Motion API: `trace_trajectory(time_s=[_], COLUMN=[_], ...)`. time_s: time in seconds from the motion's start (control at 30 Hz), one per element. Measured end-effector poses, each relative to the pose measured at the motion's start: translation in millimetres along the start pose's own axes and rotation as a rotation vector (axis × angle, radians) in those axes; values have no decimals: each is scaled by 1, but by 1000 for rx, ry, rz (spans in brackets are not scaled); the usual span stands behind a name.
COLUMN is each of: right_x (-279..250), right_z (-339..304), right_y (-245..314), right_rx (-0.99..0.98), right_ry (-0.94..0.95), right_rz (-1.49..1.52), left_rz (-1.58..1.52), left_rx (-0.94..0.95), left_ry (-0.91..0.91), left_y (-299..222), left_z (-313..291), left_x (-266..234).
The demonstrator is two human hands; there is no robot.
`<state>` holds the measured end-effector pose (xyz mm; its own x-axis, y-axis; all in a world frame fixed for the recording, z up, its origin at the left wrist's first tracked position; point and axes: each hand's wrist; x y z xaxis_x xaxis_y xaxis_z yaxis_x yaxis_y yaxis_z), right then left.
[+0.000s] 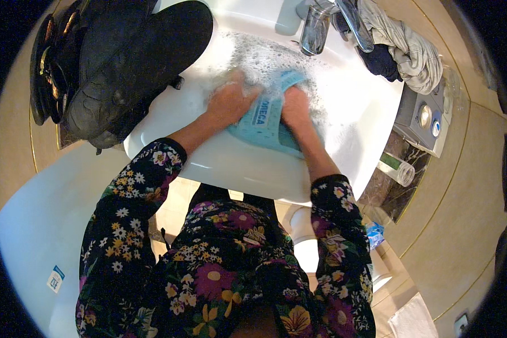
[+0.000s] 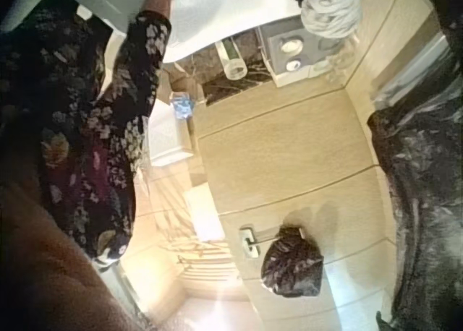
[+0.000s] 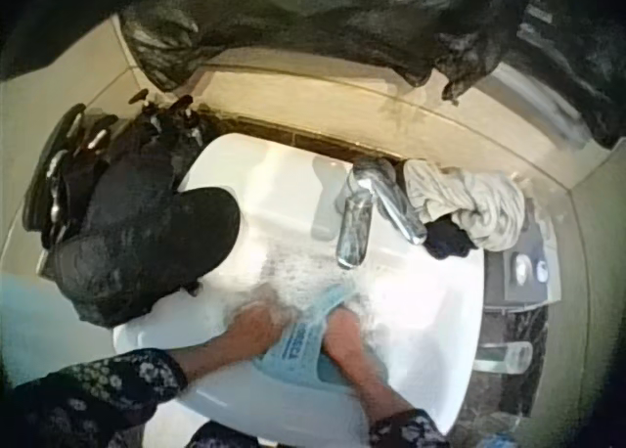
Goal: The person washes multiple pairs of slippers in a bathroom sink. They scrub each slipper with soapy water, rinse them under the tap, and place them aside. The person also rinses their hands and the sink basin during the process.
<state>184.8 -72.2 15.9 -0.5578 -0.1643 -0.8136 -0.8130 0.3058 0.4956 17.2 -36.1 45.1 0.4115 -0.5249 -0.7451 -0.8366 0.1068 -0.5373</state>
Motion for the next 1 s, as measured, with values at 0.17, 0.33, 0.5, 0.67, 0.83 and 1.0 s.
trace_trajectory(time_s=[0.17, 0.33, 0.5, 0.67, 0.83, 1.0], right_x=[20, -1, -44, -61, -60, -62], right_z=[5, -15, -45, -65, -80, -89], right_y=[21, 24, 21, 7, 8, 25], right_rx=[-47, -24, -35, -98, -246, -326], right_ry=[-89, 120, 205, 213, 33, -175], right_rz=[509, 813, 788, 910, 819, 562], left_rz=[-150, -689, -1081, -1086, -756, -187], left_rx=[-51, -79, -70, 112, 139, 330], left_ry=[-141, -193, -48, 23, -86, -405], left_y=[14, 9, -2, -25, -38, -49], left_z=[6, -10, -21, -40, -46, -48], left_x=[-19, -31, -38, -53, -60, -60])
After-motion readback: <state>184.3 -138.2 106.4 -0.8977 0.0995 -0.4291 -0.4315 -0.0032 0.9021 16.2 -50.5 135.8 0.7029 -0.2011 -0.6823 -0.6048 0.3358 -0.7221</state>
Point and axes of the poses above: each hand's wrist, its own z-axis towards the middle knuckle, its own x-axis out of the palm, y = z × x, and after that the axes turned 8 degrees about x, right-handed
